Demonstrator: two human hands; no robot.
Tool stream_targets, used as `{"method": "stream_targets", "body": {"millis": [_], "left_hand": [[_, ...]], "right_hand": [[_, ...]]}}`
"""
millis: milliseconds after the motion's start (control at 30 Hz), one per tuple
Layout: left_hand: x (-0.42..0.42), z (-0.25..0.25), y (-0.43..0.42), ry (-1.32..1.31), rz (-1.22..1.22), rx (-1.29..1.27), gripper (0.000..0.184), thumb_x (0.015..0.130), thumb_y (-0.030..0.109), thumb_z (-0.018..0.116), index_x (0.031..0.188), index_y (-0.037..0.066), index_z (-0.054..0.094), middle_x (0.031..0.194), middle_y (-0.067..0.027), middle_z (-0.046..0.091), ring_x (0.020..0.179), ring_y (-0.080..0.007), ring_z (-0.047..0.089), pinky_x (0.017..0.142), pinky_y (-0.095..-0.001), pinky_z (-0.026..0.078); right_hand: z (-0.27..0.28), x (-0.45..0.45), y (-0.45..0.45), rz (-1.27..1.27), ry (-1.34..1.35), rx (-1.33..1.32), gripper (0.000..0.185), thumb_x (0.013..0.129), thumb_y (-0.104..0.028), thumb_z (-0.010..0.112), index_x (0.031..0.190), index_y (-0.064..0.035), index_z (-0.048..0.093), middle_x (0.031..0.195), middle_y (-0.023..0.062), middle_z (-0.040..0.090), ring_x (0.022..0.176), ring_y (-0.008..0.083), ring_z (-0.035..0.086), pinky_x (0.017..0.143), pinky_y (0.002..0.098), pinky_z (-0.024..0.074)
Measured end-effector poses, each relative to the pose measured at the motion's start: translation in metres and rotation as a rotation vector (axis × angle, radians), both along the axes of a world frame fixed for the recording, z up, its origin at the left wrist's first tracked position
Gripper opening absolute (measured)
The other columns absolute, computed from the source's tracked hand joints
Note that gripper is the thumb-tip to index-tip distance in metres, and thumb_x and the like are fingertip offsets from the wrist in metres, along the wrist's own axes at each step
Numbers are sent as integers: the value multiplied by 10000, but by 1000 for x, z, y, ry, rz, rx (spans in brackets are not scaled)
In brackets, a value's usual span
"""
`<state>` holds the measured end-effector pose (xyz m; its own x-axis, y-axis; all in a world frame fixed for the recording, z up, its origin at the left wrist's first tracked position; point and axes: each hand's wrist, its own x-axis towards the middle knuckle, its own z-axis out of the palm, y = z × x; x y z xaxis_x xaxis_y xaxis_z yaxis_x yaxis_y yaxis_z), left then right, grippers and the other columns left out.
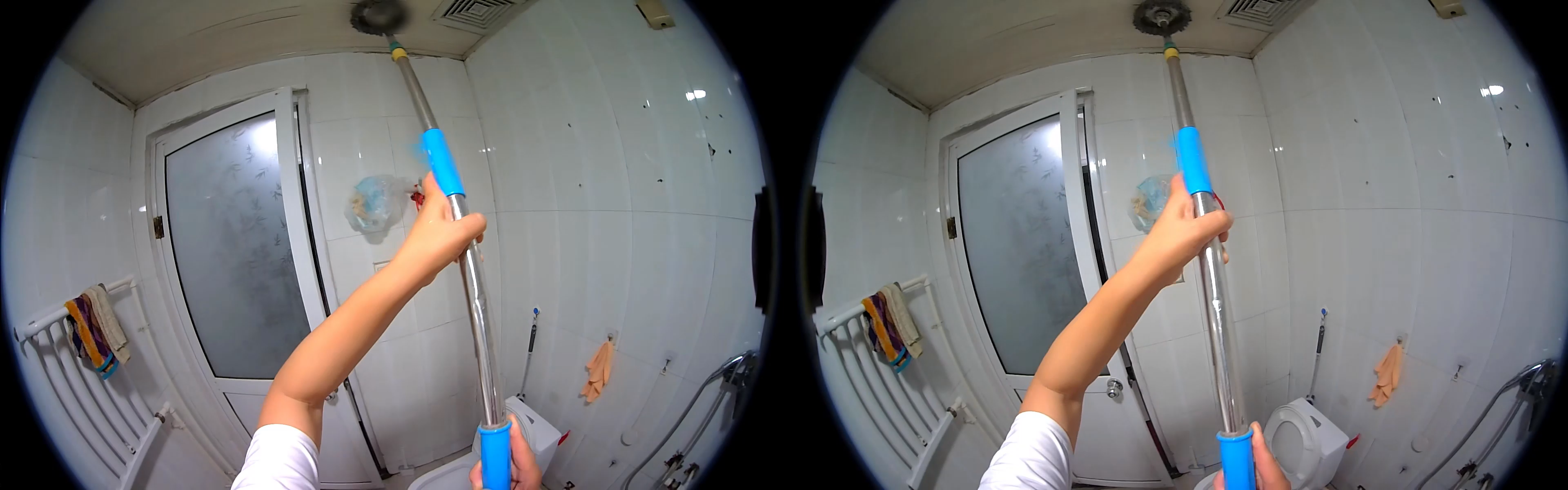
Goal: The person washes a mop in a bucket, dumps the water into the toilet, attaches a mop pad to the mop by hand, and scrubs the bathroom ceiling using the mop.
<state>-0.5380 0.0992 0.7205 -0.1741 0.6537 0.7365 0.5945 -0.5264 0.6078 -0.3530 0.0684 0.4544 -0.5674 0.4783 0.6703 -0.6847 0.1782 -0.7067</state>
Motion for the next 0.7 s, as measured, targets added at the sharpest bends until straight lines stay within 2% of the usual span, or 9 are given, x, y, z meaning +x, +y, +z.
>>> {"method": "stream_targets", "body": {"millis": [33,167,233,267,333,467,533,700], "left_hand": [[1,2,8,0,-1,0,479,733,75,582,1059,26,235,726,-90,478,539,-176,545,476,-325,522],[6,11,37,28,10,-82,455,728,79,591,1025,28,251,693,-104,499,495,-208,571,465,-322,489],[9,13,48,-4,-76,-109,454,729,87,594,1026,34,254,685,-98,502,490,-209,571,447,-315,470],[9,13,51,-2,-79,-106,454,729,87,594,1026,34,254,685,-98,502,490,-209,571,447,-315,470],[10,13,57,-24,-122,-127,453,729,90,598,1028,44,261,691,-97,506,487,-206,571,445,-310,464],[11,8,57,-7,-140,-123,465,734,98,599,1052,50,263,690,-92,504,484,-203,571,451,-305,463],[11,5,53,2,-149,-135,510,744,105,595,1113,38,250,694,-89,502,493,-200,575,461,-301,467],[13,-6,30,-22,-96,-121,610,753,114,593,1213,33,201,707,-85,503,516,-181,572,472,-291,469]], "right_hand": [[2,-3,5,-24,71,32,852,647,31,464,1427,-4,124,805,28,527,591,81,489,498,211,414],[15,-5,18,-6,78,-1,864,672,71,483,1440,-55,108,777,29,524,527,79,489,441,203,410],[27,-4,16,42,95,-212,829,710,29,596,1418,-30,168,781,136,553,499,113,507,442,216,448],[26,-4,21,40,96,-210,829,710,29,596,1418,-30,168,781,136,553,499,113,507,442,216,448],[20,-8,35,-38,85,44,836,719,85,496,1444,-91,117,764,35,528,474,83,485,406,201,411],[15,-7,43,-76,74,110,809,755,72,522,1438,-53,106,762,24,520,501,70,478,434,190,404],[11,-7,46,-207,72,290,812,749,80,520,1430,-10,88,762,13,505,518,55,461,456,180,388],[-4,-4,43,-138,37,273,824,736,72,531,1424,17,80,782,11,505,589,56,472,511,183,398]]}}
